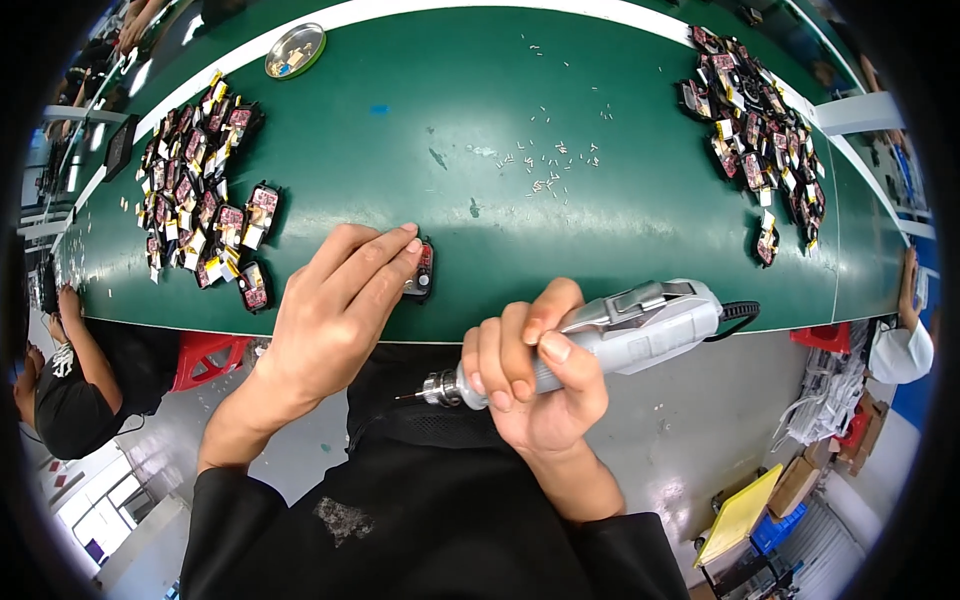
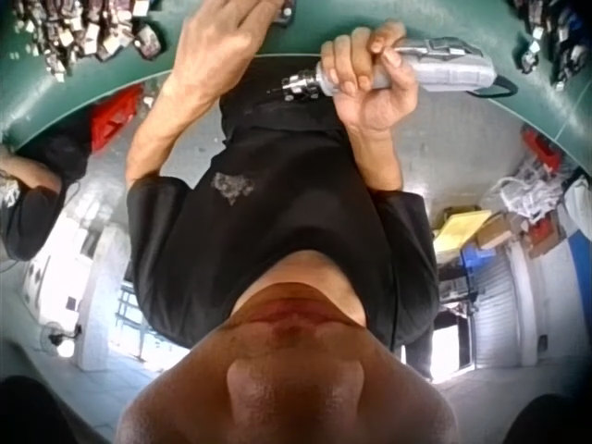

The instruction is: Assembling electronic components using a power screwdriver on a workbench.

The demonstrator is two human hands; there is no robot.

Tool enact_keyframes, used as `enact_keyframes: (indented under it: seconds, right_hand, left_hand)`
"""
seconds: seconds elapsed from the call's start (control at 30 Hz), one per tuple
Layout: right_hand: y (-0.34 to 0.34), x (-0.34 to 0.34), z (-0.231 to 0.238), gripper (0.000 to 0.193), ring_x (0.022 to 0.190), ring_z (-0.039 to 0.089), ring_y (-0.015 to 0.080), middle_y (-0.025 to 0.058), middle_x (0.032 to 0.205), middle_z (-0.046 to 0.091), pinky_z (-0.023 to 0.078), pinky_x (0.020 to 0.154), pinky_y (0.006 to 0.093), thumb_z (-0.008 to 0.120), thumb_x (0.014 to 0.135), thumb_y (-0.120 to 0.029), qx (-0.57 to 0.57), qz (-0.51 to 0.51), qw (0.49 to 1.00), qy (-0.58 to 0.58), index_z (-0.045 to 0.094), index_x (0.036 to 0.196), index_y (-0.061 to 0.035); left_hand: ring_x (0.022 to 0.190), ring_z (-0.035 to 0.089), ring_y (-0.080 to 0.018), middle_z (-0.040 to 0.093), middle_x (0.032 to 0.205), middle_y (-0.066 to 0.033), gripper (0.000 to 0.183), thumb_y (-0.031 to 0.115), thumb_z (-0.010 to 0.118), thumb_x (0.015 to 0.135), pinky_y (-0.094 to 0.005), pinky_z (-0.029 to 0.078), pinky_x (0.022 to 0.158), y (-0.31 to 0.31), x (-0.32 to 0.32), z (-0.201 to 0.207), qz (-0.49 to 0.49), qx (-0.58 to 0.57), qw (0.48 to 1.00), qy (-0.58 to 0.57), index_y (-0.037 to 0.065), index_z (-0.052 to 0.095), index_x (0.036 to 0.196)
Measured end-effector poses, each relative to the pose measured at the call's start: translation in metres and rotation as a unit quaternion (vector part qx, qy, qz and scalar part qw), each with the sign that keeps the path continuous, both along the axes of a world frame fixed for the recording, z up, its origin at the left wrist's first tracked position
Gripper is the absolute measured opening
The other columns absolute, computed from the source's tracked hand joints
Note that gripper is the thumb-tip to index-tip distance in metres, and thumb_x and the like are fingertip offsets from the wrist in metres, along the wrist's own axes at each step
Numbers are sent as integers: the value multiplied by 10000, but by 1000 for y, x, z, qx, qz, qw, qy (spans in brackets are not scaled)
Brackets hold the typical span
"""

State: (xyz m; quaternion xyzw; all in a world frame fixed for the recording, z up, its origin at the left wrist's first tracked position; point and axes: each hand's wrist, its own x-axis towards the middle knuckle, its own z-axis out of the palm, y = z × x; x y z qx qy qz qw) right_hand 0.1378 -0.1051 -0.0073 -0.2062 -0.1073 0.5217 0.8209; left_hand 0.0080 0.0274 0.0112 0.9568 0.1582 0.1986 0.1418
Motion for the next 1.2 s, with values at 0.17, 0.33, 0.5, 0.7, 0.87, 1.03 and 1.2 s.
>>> enact_keyframes:
  seconds: [0.17, 0.33, 0.5, 0.7, 0.87, 1.03, 1.2]
  right_hand:
    - [-1, -23, -2, 62, 470, 423, 143, 27, 560, 412, 392, 545, 306, 451, 884, -131, -69, -8, 997, -19, 443, 904, -73]
    - [2, -32, 2, 115, 452, 403, 125, 18, 541, 397, 366, 480, 265, 473, 862, -198, -164, -33, 983, -78, 443, 870, -87]
    - [-1, -27, 1, 117, 436, 399, 122, 12, 532, 391, 377, 477, 273, 471, 864, -199, -159, -13, 985, -66, 434, 876, -89]
    - [-6, 22, 24, 127, 426, 407, 132, 28, 550, 425, 378, 474, 295, 487, 896, -181, -6, 25, 991, -128, 434, 916, -67]
    - [8, 51, 47, 134, 435, 414, 93, -10, 530, 404, 365, 525, 266, 473, 918, -209, 30, -23, 974, -222, 428, 899, -85]
    - [25, 54, 43, 133, 425, 386, 83, -17, 522, 394, 354, 514, 257, 472, 903, -212, 18, -32, 965, -259, 437, 869, -88]
    - [32, 54, 36, 141, 429, 387, 71, -25, 518, 392, 341, 506, 245, 474, 896, -226, -6, -35, 961, -274, 442, 868, -91]
  left_hand:
    - [809, 618, -266, 627, 1005, -195, 306, 19, 642, 660, -304, 532, 581, -9, 7, -12, -62, 99, 992, -38, -105, 618, 939]
    - [808, 625, -297, 618, 988, -212, 349, 31, 620, 590, -318, 540, 614, -19, 10, -13, -81, 101, 990, -50, -107, 620, 910]
    - [833, 618, -298, 616, 999, -208, 366, 16, 634, 584, -321, 538, 634, -22, 8, -16, -81, 77, 993, -47, -108, 618, 927]
    - [902, 598, -302, 603, 1064, -209, 359, -4, 658, 627, -324, 539, 651, -23, 1, -9, -86, 29, 996, -3, -112, 609, 965]
    - [941, 582, -314, 581, 1129, -223, 408, 2, 675, 617, -333, 539, 682, -21, 3, -1, -97, -49, 993, 35, -122, 599, 999]
    - [953, 576, -325, 570, 1139, -231, 453, 20, 660, 608, -357, 534, 738, -25, -2, -5, -100, 15, 994, 45, -138, 593, 1027]
    - [945, 580, -320, 576, 1126, -228, 438, 14, 650, 611, -351, 535, 726, -25, -1, -9, -98, -3, 995, 35, -138, 597, 1019]
